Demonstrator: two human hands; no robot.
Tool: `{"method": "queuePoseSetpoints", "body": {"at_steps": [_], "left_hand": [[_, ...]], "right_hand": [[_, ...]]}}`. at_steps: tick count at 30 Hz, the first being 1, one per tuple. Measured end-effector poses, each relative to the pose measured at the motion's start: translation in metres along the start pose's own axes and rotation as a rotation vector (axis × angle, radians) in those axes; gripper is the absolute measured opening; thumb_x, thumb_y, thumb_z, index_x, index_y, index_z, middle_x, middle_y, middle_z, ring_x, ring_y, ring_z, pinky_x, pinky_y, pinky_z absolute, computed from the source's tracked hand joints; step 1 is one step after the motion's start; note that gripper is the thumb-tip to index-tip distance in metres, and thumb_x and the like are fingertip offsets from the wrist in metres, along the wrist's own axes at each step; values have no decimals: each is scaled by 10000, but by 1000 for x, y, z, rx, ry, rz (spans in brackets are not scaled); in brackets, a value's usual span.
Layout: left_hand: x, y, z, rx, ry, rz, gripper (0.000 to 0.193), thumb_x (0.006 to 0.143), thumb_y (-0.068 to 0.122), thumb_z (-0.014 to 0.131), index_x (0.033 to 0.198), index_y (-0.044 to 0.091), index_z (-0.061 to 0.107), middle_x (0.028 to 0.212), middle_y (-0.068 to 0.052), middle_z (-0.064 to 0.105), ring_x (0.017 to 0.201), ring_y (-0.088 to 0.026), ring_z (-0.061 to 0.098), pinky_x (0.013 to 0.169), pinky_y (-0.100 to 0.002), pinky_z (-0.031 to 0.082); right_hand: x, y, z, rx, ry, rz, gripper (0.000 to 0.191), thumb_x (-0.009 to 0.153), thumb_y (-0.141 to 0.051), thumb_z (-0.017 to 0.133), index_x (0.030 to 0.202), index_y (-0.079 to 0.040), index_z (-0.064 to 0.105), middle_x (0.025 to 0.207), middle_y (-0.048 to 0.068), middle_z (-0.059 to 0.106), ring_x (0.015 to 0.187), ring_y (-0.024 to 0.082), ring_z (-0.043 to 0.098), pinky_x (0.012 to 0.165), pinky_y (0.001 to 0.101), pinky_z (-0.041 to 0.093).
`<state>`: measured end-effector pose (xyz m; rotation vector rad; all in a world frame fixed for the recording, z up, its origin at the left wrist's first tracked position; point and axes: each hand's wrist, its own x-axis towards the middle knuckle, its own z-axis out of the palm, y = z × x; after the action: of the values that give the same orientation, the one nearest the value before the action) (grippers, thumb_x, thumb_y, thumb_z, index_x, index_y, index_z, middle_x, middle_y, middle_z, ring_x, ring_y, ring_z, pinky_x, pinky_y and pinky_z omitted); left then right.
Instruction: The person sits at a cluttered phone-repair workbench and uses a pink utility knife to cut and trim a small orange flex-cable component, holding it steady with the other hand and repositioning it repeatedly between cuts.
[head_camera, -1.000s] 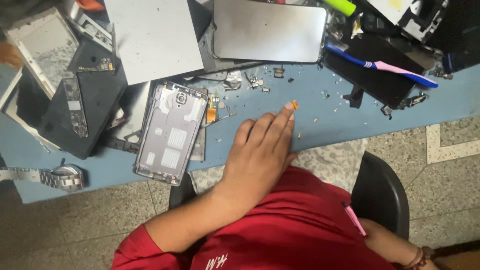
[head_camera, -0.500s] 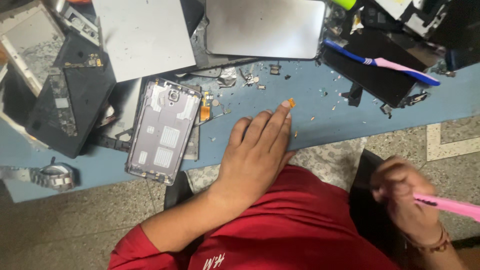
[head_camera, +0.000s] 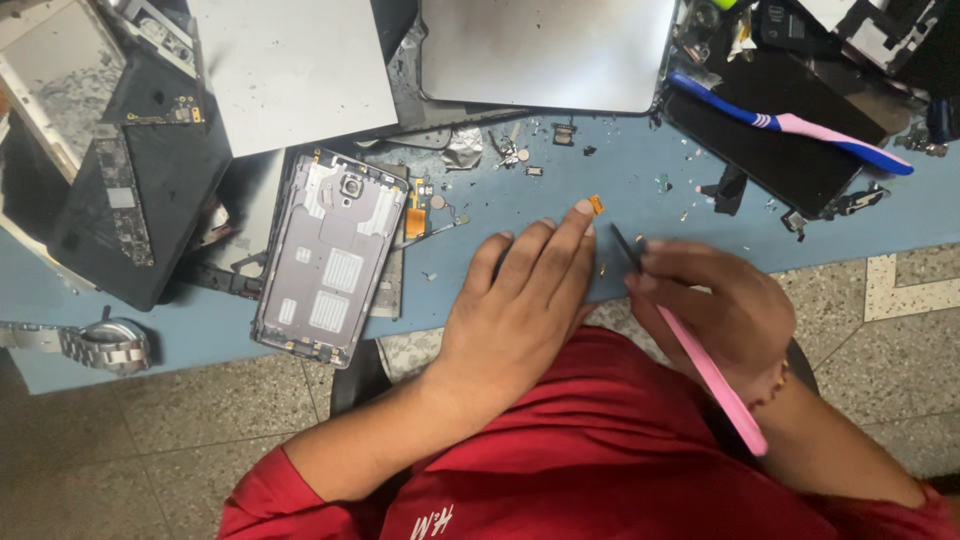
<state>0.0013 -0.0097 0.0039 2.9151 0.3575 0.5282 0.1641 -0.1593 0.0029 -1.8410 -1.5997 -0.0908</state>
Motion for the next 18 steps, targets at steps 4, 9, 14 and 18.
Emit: {"method": "queuePoseSetpoints", "body": {"at_steps": [4, 9, 14, 18], "left_hand": [[1, 0, -1, -10, -13, -2, 474, 943, 272, 682, 1356, 40, 646, 1503, -77, 539, 1272, -217, 531, 1085, -385, 420], [0, 0, 0, -37, -7, -12, 457, 966, 256, 679, 1365, 36, 645, 1508, -81, 534, 1280, -221, 530, 1088, -385, 417], [0, 0, 0, -29, 5, -9, 434, 969, 244, 673, 1353, 43, 647, 1508, -75, 535, 1273, -220, 534, 1084, -383, 418], [0, 0, 1, -13, 5, -6, 442, 970, 245, 670, 1359, 37, 647, 1511, -77, 529, 1267, -218, 527, 1082, -382, 417]], "right_hand": [[11, 5, 4, -46, -65, -57, 228, 818, -16, 885, 983, -84, 744, 1031, 76, 714, 986, 280, 747, 806, 373, 624], [15, 5, 8, -27, -23, -89, 232, 822, -4, 887, 991, -78, 745, 1018, 70, 715, 992, 268, 739, 784, 368, 605], [14, 5, 9, -39, -24, -100, 209, 824, -6, 880, 971, -75, 748, 999, 74, 713, 985, 282, 737, 775, 375, 602], [15, 4, 9, -50, -22, -115, 197, 825, -5, 875, 962, -82, 755, 984, 73, 715, 980, 280, 740, 779, 373, 607]]}}
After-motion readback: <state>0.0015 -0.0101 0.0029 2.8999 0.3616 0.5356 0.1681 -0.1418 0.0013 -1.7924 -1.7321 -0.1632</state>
